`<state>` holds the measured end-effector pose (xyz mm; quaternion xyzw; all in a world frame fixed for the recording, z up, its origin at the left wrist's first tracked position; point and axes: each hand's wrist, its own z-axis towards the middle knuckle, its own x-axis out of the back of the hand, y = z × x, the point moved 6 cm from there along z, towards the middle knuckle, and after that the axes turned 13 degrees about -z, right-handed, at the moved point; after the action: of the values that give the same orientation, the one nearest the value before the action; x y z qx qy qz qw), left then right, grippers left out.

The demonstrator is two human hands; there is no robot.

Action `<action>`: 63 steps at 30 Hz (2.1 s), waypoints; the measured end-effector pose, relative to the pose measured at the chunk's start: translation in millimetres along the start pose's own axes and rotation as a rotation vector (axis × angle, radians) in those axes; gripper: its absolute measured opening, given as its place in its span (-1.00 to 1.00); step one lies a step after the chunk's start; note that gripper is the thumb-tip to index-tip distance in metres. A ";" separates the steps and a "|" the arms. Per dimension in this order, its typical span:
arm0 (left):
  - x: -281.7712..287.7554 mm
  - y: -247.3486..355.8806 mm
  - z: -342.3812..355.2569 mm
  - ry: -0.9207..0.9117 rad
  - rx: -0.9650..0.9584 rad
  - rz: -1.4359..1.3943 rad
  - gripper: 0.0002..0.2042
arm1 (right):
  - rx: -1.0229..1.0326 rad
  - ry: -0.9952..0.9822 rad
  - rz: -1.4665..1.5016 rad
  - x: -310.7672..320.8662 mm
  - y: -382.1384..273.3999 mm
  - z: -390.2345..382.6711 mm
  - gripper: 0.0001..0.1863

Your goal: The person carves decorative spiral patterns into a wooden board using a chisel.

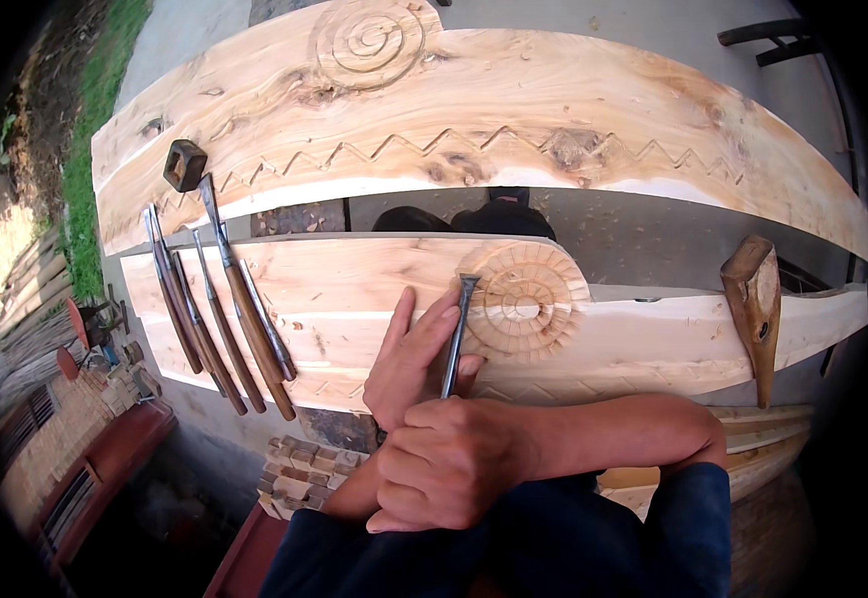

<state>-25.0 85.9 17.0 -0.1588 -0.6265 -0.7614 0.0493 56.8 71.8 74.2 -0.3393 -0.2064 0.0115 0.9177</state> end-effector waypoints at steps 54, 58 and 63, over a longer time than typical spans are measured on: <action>4.5 -3.0 2.6 -0.075 0.135 -0.003 -0.66 | -0.105 0.064 0.007 0.7 11.8 12.7 -0.52; 7.4 -2.6 3.0 -0.052 0.162 0.004 -0.65 | -0.089 0.089 -0.013 -4.0 12.6 14.1 -0.52; 5.7 -5.4 -0.3 -0.013 0.104 -0.008 -0.64 | -0.055 0.090 -0.032 -5.7 10.0 7.3 -0.54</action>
<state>-31.9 87.4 13.7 -0.1584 -0.6660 -0.7272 0.0506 49.9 83.1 70.8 -0.3612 -0.1706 -0.0240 0.9164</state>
